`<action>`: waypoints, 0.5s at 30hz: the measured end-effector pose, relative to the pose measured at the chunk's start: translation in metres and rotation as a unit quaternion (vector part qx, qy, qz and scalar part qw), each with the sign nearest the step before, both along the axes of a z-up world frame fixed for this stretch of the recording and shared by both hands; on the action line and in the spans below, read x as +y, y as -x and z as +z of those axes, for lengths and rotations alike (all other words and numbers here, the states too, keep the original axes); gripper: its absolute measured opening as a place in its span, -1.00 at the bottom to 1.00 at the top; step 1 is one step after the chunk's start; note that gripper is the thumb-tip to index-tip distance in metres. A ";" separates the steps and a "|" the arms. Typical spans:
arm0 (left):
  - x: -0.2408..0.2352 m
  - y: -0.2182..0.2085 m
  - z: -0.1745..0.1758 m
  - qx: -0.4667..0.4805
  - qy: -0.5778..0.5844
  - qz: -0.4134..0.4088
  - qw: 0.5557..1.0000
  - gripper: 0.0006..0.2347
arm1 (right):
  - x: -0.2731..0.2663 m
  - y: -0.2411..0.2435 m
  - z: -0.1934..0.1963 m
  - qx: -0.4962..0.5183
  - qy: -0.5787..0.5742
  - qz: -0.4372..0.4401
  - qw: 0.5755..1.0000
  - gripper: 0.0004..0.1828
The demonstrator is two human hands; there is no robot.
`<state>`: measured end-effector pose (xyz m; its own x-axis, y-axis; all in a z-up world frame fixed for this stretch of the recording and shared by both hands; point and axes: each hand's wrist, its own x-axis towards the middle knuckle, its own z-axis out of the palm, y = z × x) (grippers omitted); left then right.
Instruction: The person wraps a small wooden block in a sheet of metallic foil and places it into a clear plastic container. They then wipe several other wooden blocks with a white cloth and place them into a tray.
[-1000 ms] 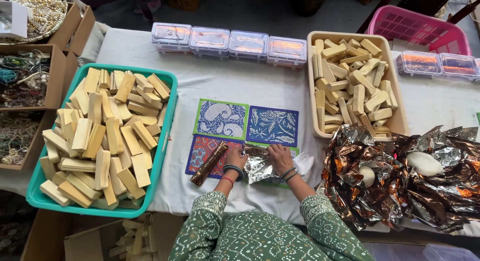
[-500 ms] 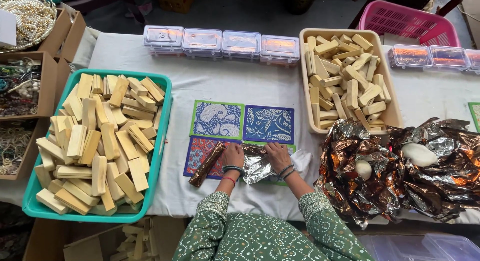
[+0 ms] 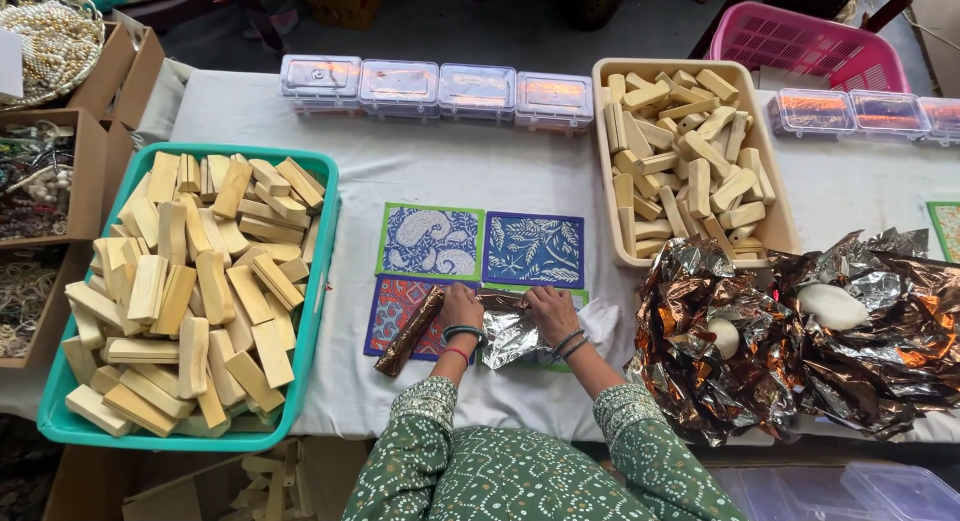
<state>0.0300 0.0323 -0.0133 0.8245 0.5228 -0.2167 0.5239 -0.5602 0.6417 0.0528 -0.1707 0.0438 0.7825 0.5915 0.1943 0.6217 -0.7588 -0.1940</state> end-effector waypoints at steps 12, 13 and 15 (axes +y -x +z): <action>-0.026 -0.002 0.014 -0.187 -0.287 -0.370 0.864 -0.89 | -0.001 0.005 0.006 -0.032 -0.035 0.024 0.999 -0.72; -0.026 -0.001 0.020 -0.187 -0.285 -0.372 0.863 -0.89 | -0.003 0.005 0.014 -0.031 -0.034 0.021 0.999 -0.72; -0.026 0.000 0.032 -0.210 -0.272 -0.393 0.853 -0.88 | -0.007 0.008 0.029 0.041 -0.082 0.036 0.995 -0.75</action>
